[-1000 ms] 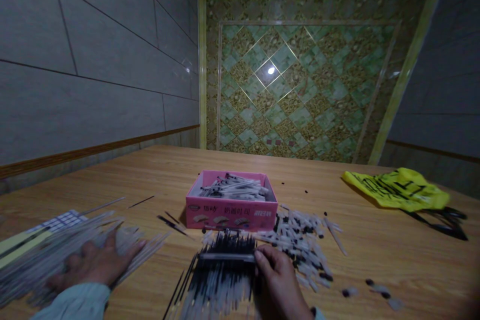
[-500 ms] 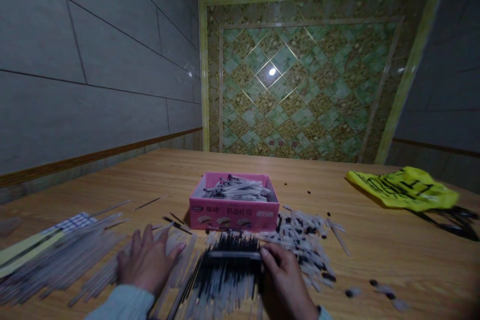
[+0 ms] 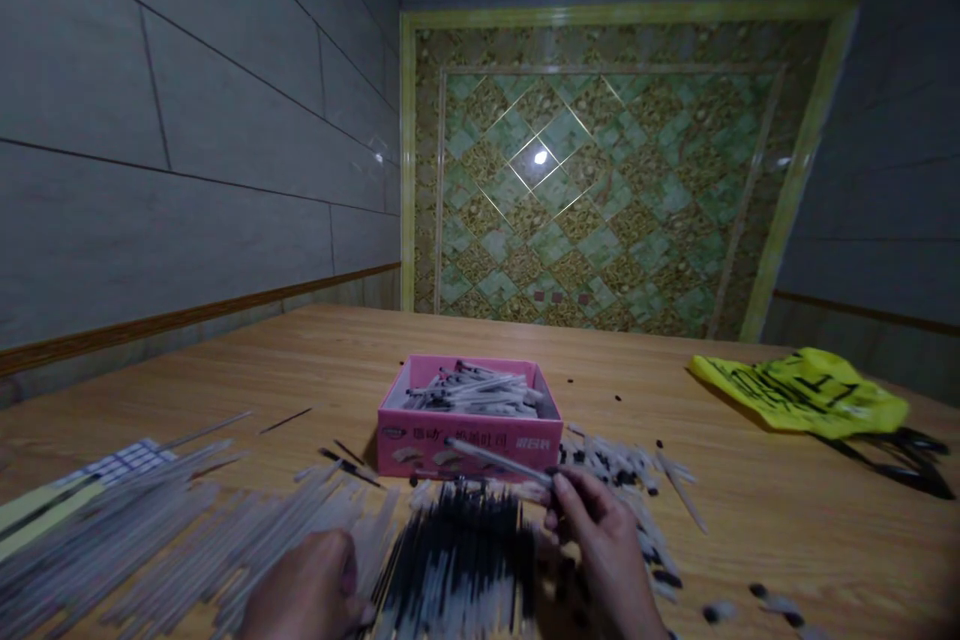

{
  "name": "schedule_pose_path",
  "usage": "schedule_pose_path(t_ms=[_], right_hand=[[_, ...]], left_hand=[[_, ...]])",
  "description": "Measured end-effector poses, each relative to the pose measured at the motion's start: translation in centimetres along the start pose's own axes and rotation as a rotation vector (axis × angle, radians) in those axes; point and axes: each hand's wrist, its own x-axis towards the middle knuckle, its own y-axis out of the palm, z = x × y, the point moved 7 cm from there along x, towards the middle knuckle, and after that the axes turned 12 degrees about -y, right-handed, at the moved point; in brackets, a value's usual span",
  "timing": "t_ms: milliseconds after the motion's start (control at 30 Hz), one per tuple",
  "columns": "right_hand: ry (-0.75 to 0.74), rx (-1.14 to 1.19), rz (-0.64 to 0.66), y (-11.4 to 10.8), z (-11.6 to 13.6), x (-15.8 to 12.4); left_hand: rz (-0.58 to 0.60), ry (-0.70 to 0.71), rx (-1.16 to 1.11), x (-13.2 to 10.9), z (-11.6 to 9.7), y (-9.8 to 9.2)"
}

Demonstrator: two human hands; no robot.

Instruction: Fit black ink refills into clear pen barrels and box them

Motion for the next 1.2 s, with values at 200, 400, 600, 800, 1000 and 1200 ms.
schedule_pose_path(t_ms=[200, 400, 600, 800, 1000, 1200], right_hand=[[-0.178, -0.091, -0.015, 1.4, 3.5, 7.1], [-0.187, -0.266, 0.022, 4.7, 1.9, 14.9], [-0.355, -0.444, 0.019, 5.0, 2.5, 12.3], [-0.282, -0.437, 0.157, 4.0, 1.7, 3.3], [-0.167, -0.515, 0.261, 0.9, 0.0, -0.5], [-0.156, -0.744, 0.193, -2.4, -0.7, -0.1]], left_hand=[[0.005, -0.015, -0.051, 0.1, 0.7, 0.4], [-0.012, -0.003, -0.063, 0.3, 1.2, 1.2], [-0.038, 0.038, 0.043, -0.5, 0.7, 1.2], [-0.016, 0.047, 0.062, -1.6, -0.3, 1.1], [-0.032, 0.041, -0.092, -0.7, 0.6, -0.8], [-0.078, -0.011, -1.099, -1.5, -1.5, -7.0]])
